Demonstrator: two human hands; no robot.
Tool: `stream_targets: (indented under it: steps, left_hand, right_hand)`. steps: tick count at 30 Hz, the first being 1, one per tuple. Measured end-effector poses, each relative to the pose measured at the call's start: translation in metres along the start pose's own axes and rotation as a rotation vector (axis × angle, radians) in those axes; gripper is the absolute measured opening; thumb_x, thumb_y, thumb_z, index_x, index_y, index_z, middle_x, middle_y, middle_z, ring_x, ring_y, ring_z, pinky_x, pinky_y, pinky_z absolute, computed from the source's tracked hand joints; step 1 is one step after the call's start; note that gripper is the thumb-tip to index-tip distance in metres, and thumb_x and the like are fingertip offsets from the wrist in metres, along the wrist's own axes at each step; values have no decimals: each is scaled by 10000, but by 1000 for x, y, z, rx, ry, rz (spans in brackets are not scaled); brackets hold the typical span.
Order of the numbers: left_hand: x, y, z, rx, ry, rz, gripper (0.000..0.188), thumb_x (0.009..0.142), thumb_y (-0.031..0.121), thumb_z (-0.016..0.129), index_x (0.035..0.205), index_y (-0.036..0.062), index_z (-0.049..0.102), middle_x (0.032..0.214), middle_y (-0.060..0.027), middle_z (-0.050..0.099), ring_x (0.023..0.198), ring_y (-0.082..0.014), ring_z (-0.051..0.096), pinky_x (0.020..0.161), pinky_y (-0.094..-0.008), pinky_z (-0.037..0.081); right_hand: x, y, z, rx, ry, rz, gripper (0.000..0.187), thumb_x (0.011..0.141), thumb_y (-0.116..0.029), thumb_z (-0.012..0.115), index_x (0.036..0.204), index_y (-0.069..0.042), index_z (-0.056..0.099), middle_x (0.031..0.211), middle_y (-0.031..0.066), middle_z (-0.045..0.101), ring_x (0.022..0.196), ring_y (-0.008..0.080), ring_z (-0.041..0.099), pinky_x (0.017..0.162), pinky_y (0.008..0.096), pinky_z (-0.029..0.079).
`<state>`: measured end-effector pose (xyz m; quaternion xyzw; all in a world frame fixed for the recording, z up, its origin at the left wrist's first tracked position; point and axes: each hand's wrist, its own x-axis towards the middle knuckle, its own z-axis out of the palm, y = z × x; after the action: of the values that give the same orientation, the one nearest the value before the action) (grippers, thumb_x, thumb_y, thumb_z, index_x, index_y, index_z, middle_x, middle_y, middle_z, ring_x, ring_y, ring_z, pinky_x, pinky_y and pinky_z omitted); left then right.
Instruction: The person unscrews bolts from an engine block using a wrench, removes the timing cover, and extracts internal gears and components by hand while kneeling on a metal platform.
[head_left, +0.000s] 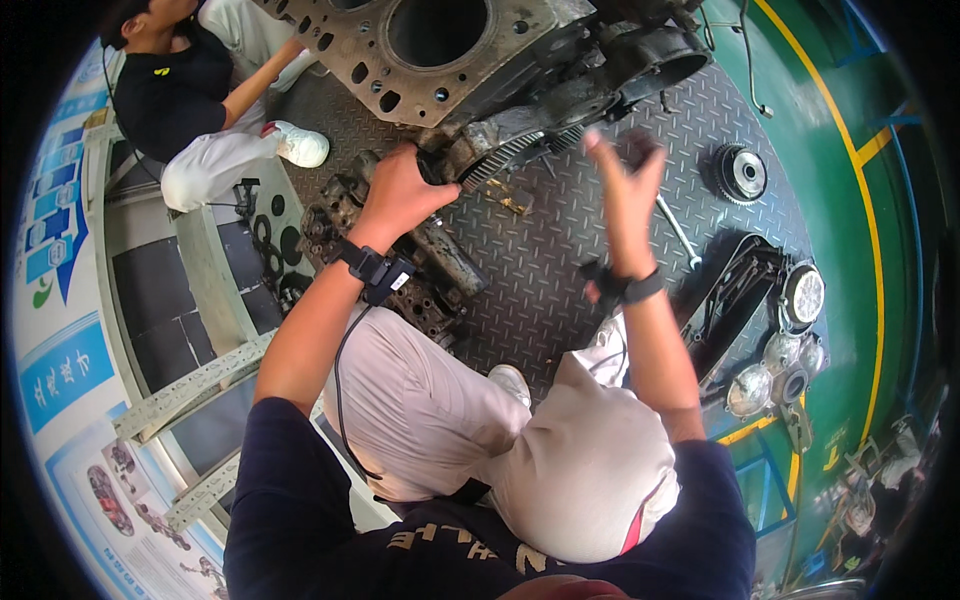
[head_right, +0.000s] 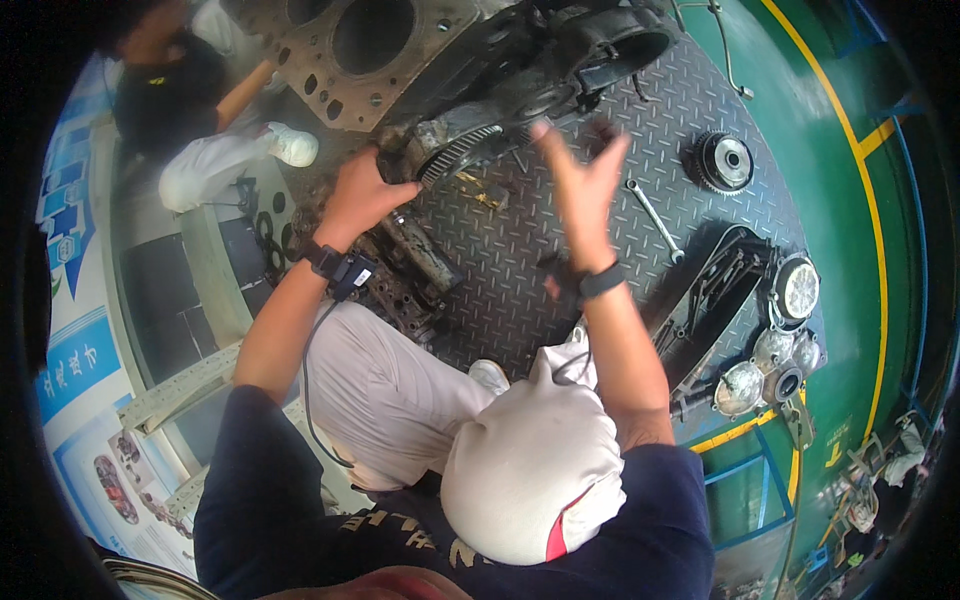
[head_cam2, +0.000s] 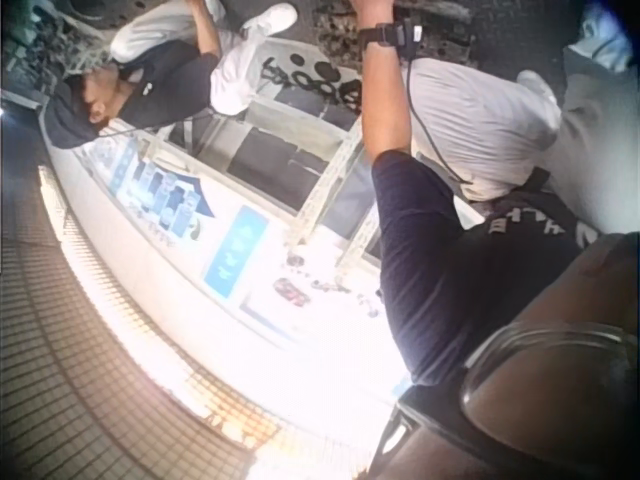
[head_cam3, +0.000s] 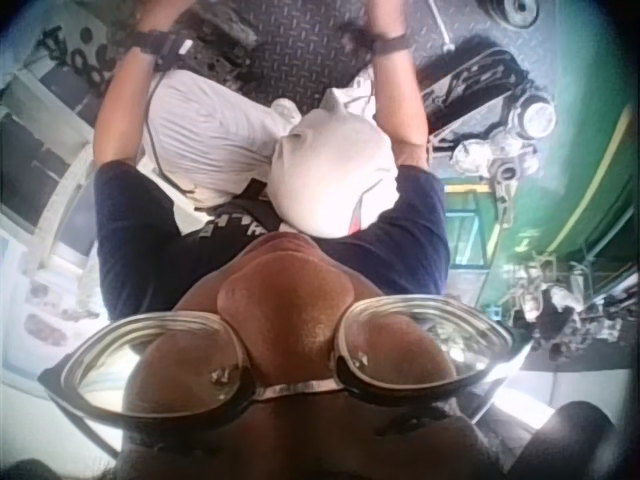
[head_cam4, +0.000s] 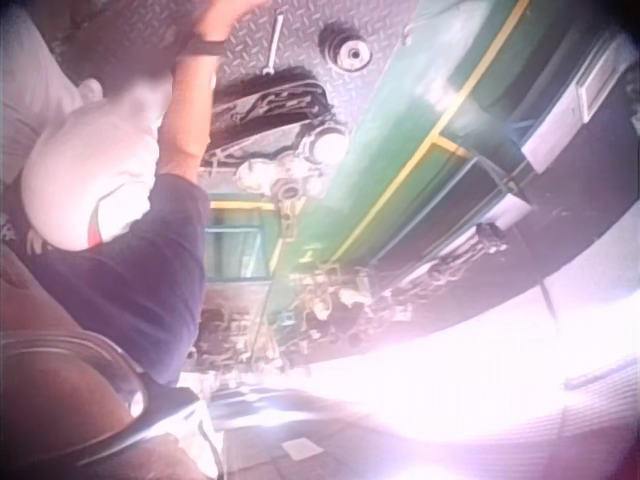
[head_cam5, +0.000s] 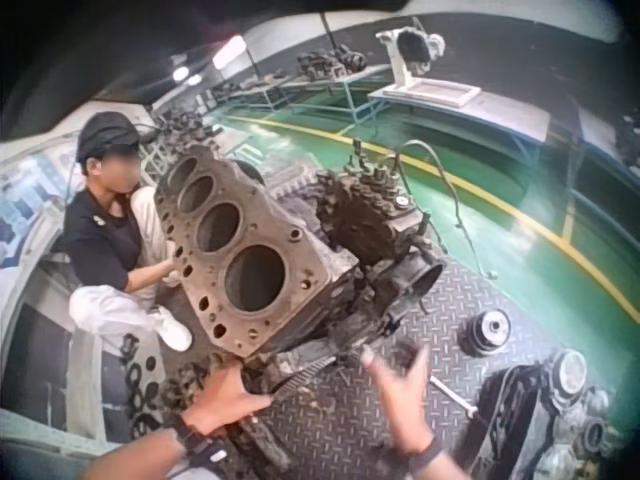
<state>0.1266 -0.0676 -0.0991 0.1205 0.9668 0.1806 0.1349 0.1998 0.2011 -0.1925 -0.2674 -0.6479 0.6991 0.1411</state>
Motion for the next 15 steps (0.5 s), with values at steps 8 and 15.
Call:
stream_targets:
  steps: [8,15]
  left_hand:
    - [3,-3,8,-49,4,-5,567,691,286,815,1105,-66,654,1048,-268,722,1018,-426,699,887,-441,537]
    - [6,-17,13,-17,-3,15,572,674,281,826,1116,-42,661,1047,-249,727,1018,-414,702,876,-438,541]
  right_hand:
    - [-36,16,80,367,-384,166,1024,727,-315,945,1428,138,352,1331,205,596,1204,270,598,1051,366,477]
    - [-34,8,80,389,-408,262,983,708,-219,936,1417,115,343,1342,187,579,1226,250,571,1069,358,458]
